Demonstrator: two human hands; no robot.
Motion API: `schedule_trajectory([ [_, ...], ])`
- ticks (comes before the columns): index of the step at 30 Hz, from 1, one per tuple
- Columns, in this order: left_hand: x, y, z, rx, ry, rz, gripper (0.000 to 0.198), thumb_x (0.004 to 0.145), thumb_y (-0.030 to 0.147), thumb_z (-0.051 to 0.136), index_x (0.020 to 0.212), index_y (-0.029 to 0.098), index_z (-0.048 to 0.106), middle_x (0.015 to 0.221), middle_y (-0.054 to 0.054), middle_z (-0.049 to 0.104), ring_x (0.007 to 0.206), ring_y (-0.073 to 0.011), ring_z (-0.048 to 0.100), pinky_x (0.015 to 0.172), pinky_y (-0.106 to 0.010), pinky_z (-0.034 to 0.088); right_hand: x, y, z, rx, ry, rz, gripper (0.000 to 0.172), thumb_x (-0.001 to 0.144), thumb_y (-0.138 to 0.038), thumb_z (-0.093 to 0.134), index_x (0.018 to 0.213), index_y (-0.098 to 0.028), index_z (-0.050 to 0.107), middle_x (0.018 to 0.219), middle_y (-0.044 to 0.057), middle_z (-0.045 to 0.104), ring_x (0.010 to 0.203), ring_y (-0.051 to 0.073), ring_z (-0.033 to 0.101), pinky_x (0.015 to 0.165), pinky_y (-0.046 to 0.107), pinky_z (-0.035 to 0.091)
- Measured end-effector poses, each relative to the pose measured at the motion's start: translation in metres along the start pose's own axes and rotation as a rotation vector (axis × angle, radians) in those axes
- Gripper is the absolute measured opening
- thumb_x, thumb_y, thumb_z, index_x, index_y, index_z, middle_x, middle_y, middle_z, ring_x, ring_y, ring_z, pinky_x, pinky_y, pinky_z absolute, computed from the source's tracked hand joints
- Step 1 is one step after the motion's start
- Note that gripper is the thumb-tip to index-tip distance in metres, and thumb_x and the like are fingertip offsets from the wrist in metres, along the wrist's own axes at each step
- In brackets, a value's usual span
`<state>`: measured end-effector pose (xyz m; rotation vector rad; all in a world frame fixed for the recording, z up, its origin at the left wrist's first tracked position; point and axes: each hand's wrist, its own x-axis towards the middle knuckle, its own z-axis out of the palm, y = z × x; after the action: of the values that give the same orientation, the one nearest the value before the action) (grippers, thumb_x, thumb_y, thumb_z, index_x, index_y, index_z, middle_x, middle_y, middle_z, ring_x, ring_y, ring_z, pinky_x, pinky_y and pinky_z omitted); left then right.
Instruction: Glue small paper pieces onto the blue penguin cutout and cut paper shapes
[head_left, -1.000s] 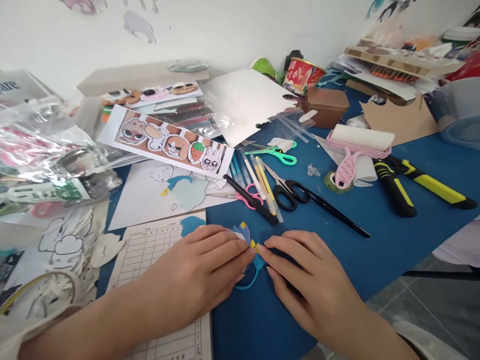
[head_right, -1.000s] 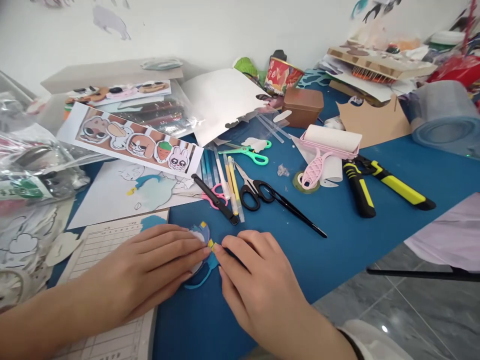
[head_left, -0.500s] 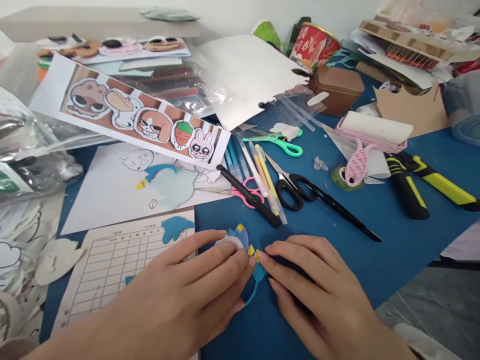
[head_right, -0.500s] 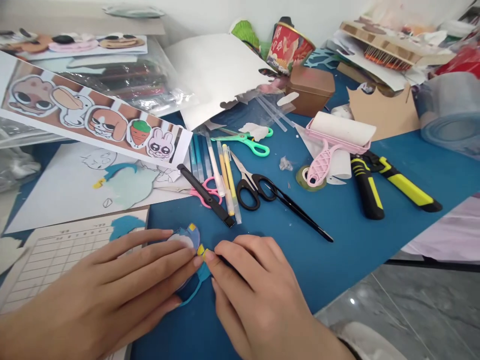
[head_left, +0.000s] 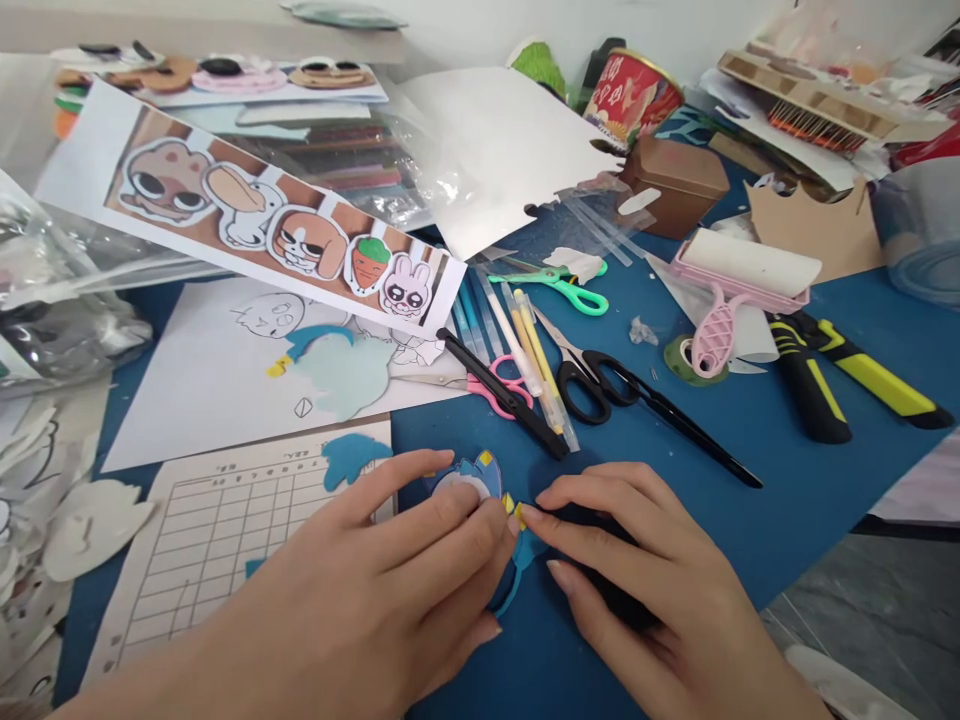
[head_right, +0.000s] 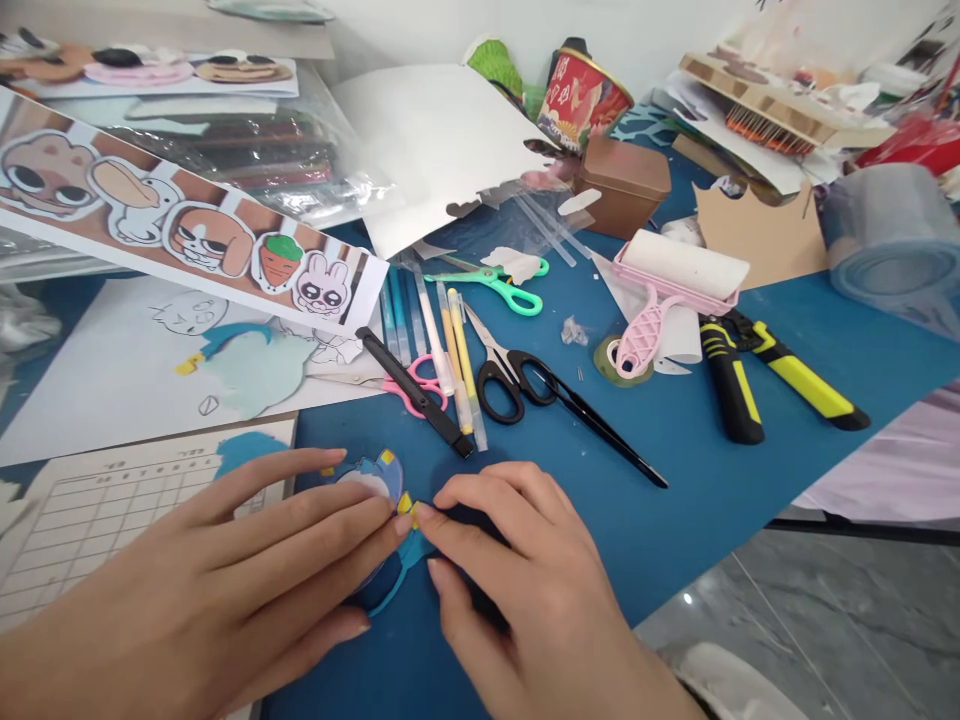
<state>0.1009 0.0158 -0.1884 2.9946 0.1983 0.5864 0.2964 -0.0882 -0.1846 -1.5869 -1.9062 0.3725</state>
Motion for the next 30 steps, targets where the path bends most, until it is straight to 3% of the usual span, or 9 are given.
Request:
schedule_trajectory([
  [12,0.000,-0.001,0.001,0.005,-0.025,0.000,0.030,0.099,0.035,0.043,0.109,0.019,0.066,0.106,0.004,0.072,0.102,-0.0138,0.056,0.117,-0.033,0.017,0.002,-0.001,-0.006,0.016,-0.031,0.051,0.023,0.089,-0.013,0.055,0.107,-0.021,0.068,0.103,0.004,0.067,0.097,0.015,0.060,0.082,0.023,0.053],
  [21,0.006,0.001,-0.003,-0.038,0.007,-0.030,0.031,0.100,0.034,0.042,0.107,0.017,0.067,0.100,0.002,0.073,0.096,-0.0139,0.062,0.114,-0.031,0.020,-0.007,0.003,-0.011,0.029,0.128,0.184,0.017,0.090,-0.016,0.056,0.100,-0.025,0.066,0.100,0.002,0.069,0.091,0.015,0.066,0.078,0.023,0.054],
  [26,0.004,0.001,-0.002,-0.045,0.017,-0.018,0.033,0.101,0.034,0.039,0.108,0.018,0.067,0.107,0.001,0.073,0.098,-0.0149,0.062,0.112,-0.032,0.022,-0.012,0.003,-0.008,0.151,0.262,0.267,0.018,0.089,-0.013,0.056,0.082,-0.025,0.067,0.083,0.000,0.068,0.073,0.014,0.065,0.062,0.021,0.052],
  [30,0.000,-0.001,0.001,-0.047,-0.007,0.002,0.033,0.100,0.036,0.042,0.117,0.016,0.063,0.121,0.001,0.069,0.112,-0.0168,0.059,0.113,-0.033,0.018,-0.014,0.006,0.000,0.310,0.431,0.342,0.020,0.092,-0.016,0.055,0.079,-0.024,0.068,0.070,-0.001,0.059,0.055,0.010,0.053,0.041,0.019,0.039],
])
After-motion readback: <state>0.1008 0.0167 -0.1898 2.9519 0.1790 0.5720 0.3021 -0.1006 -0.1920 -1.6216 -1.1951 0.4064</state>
